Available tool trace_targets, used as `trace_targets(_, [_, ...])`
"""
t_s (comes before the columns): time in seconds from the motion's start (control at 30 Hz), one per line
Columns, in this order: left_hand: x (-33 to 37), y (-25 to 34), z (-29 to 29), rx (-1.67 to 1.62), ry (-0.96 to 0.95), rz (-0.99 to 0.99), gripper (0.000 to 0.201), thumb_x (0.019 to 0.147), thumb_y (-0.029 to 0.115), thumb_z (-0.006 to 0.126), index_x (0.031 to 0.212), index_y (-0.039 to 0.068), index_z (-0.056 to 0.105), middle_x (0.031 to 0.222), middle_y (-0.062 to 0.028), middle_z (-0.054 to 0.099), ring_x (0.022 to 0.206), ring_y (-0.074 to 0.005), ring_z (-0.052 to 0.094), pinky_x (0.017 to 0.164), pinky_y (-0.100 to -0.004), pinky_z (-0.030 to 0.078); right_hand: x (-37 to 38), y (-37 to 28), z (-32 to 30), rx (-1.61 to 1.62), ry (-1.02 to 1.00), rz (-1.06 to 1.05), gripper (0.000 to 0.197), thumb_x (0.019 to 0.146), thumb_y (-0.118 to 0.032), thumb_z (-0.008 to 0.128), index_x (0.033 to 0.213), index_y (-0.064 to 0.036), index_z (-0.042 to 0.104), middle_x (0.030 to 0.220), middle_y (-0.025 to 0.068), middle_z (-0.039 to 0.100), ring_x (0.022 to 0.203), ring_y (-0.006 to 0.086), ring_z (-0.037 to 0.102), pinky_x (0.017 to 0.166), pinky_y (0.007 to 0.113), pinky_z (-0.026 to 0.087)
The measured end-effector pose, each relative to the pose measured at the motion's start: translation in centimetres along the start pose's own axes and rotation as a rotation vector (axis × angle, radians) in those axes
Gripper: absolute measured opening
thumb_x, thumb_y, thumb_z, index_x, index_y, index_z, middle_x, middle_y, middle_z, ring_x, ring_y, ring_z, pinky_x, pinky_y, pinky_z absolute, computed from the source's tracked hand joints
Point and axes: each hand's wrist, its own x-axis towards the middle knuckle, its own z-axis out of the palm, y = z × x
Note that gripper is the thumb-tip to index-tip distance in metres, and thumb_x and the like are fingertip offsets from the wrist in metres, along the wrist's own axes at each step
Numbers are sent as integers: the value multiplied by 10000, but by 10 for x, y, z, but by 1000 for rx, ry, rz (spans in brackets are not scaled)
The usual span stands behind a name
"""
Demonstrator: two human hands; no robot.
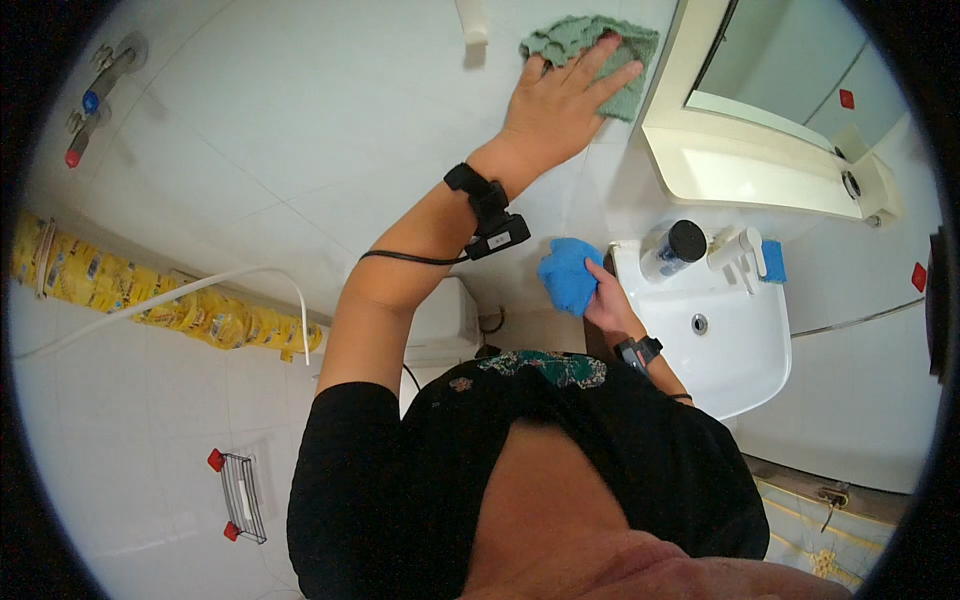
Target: The person wipes the tiled bathroom walls with a blue cloth in the right hand and a green cloth in the left hand, moving around the toilet and sink. The person alternates between the two cloths while cleaning different wall sections.
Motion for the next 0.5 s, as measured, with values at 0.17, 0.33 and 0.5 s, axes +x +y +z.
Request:
trace_targets(0.17, [56, -17, -8, -157, 198, -49, 649, 764, 147, 574, 1400, 154, 444, 1525, -157, 272, 1323, -309, 377, 998, -560, 300, -1, -1, 4, -1, 19, -7, 494, 990, -294, 475, 1384, -10, 385, 1352, 154, 505, 1209, 296, 519, 1043, 440, 404])
trace_targets(0.33, [81, -16, -10, -43, 288, -115, 704, 761, 175, 567, 1440, 153, 386, 1522, -153, 277, 1312, -285, 393, 1002, -526, 308, -1, 1, 1, 25, 70, 21, 489, 985, -282, 483, 1381, -11, 389, 1351, 158, 507, 1206, 299, 523, 1038, 442, 410])
trace_targets(0.5, [33, -2, 8, -177, -16, -44, 705, 779, 144, 564, 1454, 149, 363, 1518, -159, 284, 1306, -286, 394, 998, -515, 293, 0, 1, -7, -2, 120, 6, 481, 981, -281, 488, 1371, -12, 406, 1343, 155, 517, 1194, 291, 534, 1026, 433, 422])
